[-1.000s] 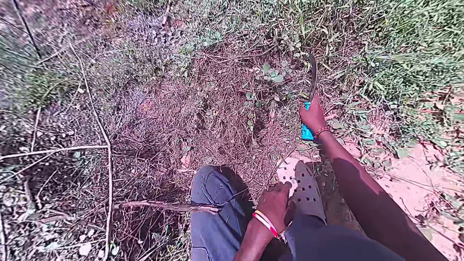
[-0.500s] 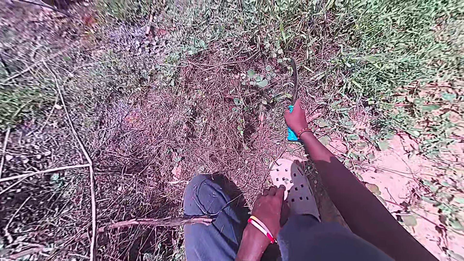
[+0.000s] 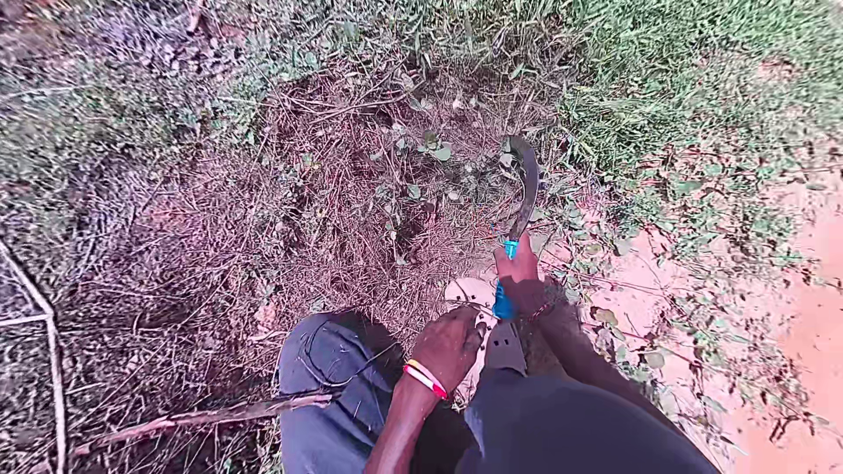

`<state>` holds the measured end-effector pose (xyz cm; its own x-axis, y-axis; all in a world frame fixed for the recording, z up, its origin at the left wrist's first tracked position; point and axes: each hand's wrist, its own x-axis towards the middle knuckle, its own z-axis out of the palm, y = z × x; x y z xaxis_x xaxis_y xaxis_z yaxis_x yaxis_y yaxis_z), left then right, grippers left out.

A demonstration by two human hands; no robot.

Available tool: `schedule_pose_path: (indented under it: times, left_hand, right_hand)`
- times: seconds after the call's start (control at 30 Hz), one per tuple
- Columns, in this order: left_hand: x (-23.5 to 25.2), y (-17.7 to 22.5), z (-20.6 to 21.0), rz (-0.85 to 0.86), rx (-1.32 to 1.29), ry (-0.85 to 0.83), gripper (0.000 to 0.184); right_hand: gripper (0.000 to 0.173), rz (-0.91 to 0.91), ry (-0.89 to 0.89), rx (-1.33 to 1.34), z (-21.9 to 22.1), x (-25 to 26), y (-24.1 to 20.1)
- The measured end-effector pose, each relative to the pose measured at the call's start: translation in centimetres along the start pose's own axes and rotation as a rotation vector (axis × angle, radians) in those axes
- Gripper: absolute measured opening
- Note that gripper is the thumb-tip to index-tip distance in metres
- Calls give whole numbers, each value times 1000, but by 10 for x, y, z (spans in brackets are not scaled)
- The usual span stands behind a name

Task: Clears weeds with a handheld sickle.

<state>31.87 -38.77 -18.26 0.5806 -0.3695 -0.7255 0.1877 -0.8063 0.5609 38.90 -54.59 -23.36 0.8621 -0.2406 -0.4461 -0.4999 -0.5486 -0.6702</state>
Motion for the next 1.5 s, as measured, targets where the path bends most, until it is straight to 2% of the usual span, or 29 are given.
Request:
schedule_pose_path:
  times: [0.13,0.2,0.37,0.5,0.6,0.63,0.7,0.8,0.83,0.87,0.93,1.07,1.13,1.3,1.43,1.5]
  left_hand:
    - [9,24,-23,98,-88,316,39]
    - [13,37,-33,129,-98,443,39]
    - [26,58,-61,215,-55,563,37]
    - [61,67,-96,220,32,780,39]
    - [101,92,-123,339,102,1013,33]
    - [117,102,-135,394,146,1028,32]
    - [154,115,-159,407,222,914,40]
    - [217,94,-184,175,252,713,79]
    - [232,79,-188,112,286,652,85]
    - [241,67,-190,64,344,599,86]
    - [243,61,-190,41,441,540,72]
    - [228,81,-179,-13,500,373,48]
    - [219,91,-178,-64,457,373,42]
    - [222,89,-157,-36,350,406,40]
    - [210,96,-156,-28,291,390,40]
    - [205,97,-153,4,191,387,41]
  right_hand:
    - [68,57,-77,-35,-22,-51,23]
    - [69,58,-39,98,-28,-52,32]
    - [66,23,-26,209,-36,-46,18]
    - [64,-55,-2,219,-38,-47,8]
    - [57,-119,24,135,-37,-54,15]
    - [53,-146,31,125,-34,-56,23]
    - [47,-184,28,102,-30,-61,40]
    - [42,-187,30,127,-32,-65,50]
    - [40,-197,47,135,-34,-63,50]
    - [39,-186,46,143,-38,-60,48]
    - [39,-179,80,151,-44,-51,47]
    - [43,-143,61,184,-50,-34,52]
    - [41,-151,63,237,-50,-25,44]
    - [49,-155,180,332,-49,-18,31]
    - [55,-152,285,322,-55,-8,15]
    - [50,-173,338,321,-62,5,6]
